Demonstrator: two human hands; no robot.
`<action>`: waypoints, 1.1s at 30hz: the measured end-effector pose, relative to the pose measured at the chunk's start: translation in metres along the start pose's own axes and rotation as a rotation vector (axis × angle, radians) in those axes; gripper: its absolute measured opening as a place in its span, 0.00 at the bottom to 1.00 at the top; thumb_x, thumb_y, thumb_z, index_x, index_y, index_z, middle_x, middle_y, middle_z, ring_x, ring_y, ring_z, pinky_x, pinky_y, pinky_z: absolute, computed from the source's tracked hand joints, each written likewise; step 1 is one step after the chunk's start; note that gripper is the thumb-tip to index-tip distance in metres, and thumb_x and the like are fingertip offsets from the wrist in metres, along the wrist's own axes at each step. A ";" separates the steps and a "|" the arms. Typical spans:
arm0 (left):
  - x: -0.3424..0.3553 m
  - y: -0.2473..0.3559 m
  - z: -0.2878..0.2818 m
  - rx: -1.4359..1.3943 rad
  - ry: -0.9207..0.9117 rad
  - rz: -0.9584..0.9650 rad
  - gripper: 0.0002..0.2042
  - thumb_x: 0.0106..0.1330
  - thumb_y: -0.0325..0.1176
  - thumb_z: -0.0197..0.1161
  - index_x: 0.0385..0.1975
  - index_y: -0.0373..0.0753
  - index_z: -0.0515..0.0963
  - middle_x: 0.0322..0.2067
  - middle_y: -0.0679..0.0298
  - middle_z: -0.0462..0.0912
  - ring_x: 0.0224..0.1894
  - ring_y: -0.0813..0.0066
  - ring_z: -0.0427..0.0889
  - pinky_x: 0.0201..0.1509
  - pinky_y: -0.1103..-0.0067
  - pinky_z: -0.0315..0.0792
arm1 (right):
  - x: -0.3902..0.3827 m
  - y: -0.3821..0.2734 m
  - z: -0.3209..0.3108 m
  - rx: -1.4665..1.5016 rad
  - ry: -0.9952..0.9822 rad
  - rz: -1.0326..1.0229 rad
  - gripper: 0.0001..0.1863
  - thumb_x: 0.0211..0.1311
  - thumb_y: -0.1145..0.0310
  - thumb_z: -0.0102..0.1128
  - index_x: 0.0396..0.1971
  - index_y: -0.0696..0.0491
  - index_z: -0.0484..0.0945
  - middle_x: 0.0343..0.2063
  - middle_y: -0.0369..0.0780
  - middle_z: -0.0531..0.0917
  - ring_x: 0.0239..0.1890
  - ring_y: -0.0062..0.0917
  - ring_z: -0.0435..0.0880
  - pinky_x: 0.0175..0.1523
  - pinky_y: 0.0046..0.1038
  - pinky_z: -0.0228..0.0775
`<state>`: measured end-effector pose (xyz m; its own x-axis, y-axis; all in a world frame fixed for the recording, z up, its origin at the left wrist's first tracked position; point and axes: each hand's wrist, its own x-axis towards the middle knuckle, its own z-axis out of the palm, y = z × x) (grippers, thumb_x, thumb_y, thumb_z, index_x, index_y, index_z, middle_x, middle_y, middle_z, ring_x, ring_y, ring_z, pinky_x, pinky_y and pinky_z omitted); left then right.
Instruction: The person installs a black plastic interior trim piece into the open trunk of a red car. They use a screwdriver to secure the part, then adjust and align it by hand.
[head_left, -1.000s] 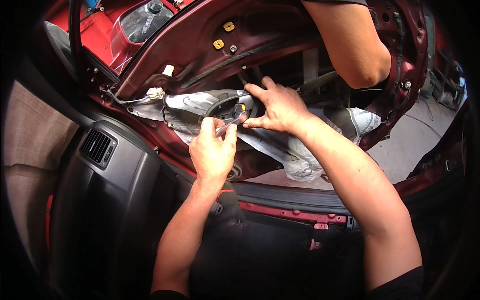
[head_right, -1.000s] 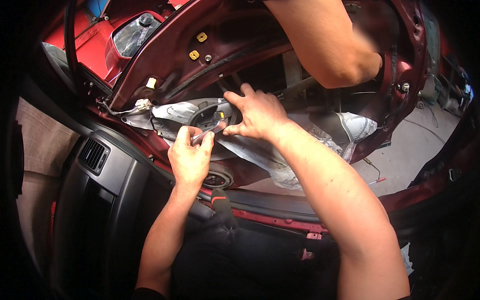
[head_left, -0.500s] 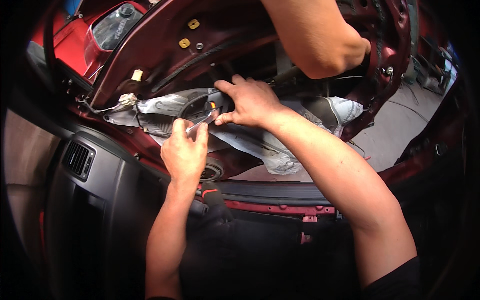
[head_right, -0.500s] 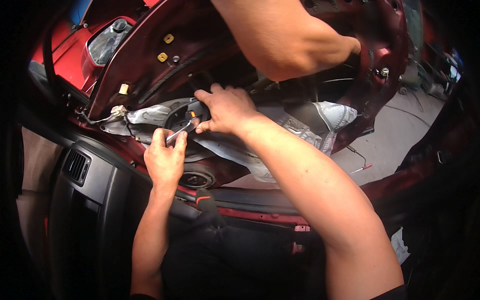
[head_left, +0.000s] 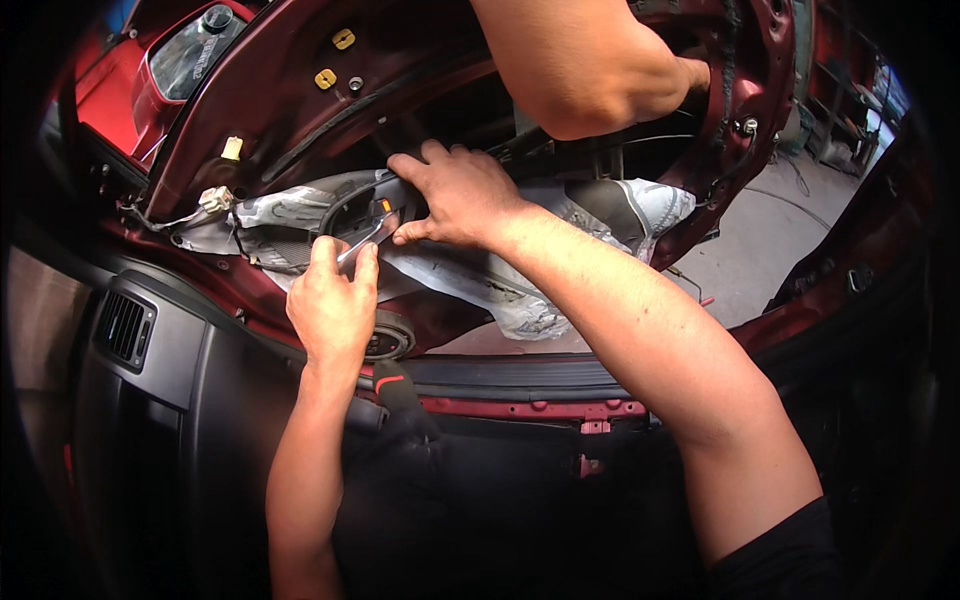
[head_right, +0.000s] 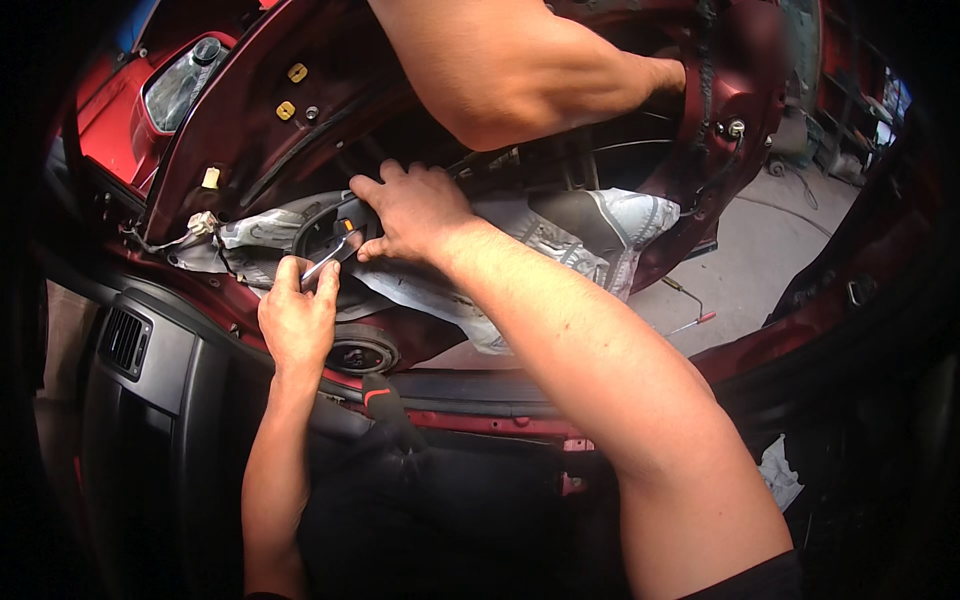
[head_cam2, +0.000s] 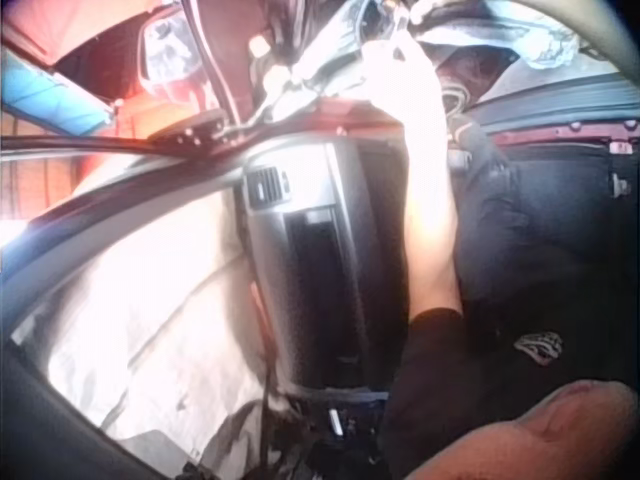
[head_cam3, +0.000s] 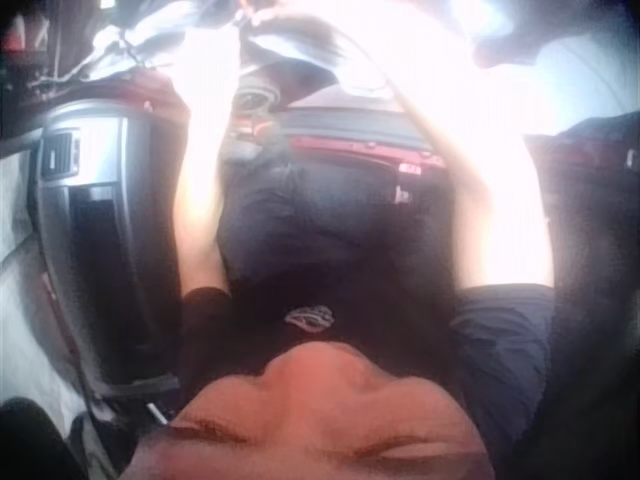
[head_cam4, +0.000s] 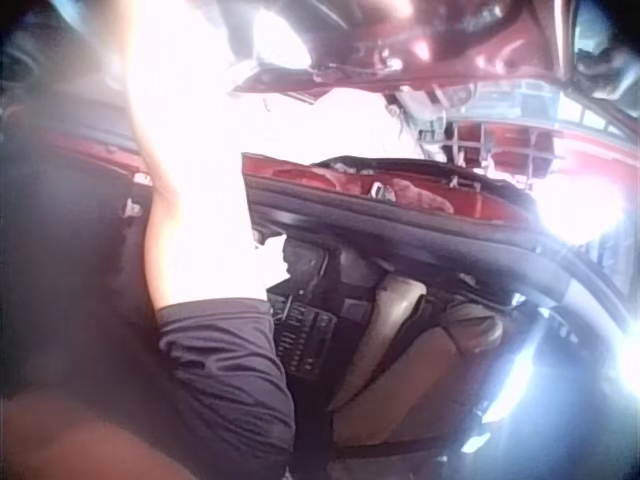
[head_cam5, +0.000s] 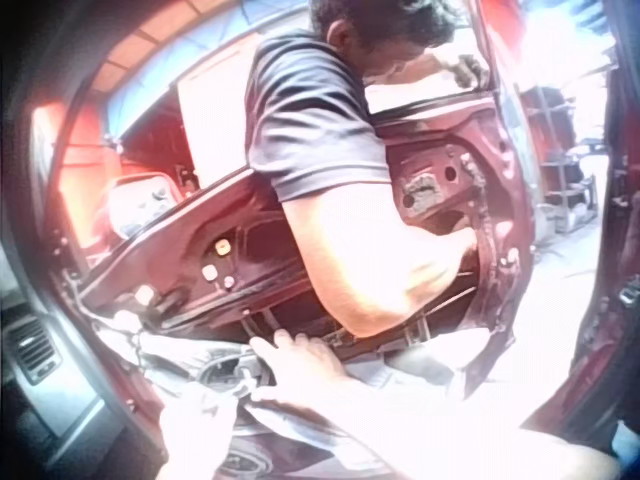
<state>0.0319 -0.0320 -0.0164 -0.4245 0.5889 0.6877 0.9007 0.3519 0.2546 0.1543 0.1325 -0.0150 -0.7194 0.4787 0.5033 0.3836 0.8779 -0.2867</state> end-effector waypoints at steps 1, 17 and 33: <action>0.000 0.000 0.000 0.008 0.000 -0.004 0.15 0.62 0.41 0.73 0.32 0.37 0.77 0.21 0.55 0.84 0.23 0.59 0.84 0.31 0.67 0.75 | 0.000 -0.001 -0.001 -0.004 -0.006 0.004 0.48 0.47 0.35 0.73 0.67 0.42 0.69 0.53 0.46 0.75 0.56 0.44 0.78 0.60 0.45 0.71; -0.001 -0.008 0.003 0.032 0.002 0.035 0.15 0.63 0.45 0.70 0.35 0.39 0.77 0.19 0.55 0.82 0.26 0.51 0.85 0.33 0.61 0.75 | 0.003 -0.001 0.001 -0.021 0.044 -0.022 0.41 0.46 0.39 0.75 0.55 0.49 0.72 0.48 0.46 0.77 0.51 0.44 0.81 0.55 0.45 0.75; -0.001 -0.011 0.007 -0.018 0.016 0.094 0.15 0.67 0.43 0.69 0.33 0.37 0.76 0.16 0.56 0.78 0.18 0.56 0.78 0.26 0.64 0.69 | 0.001 0.003 0.006 -0.013 0.090 -0.046 0.43 0.42 0.41 0.79 0.55 0.52 0.73 0.47 0.47 0.78 0.50 0.43 0.81 0.53 0.42 0.76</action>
<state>0.0216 -0.0319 -0.0245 -0.3371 0.6068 0.7198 0.9380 0.2824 0.2012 0.1510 0.1354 -0.0196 -0.6820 0.4364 0.5869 0.3587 0.8989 -0.2515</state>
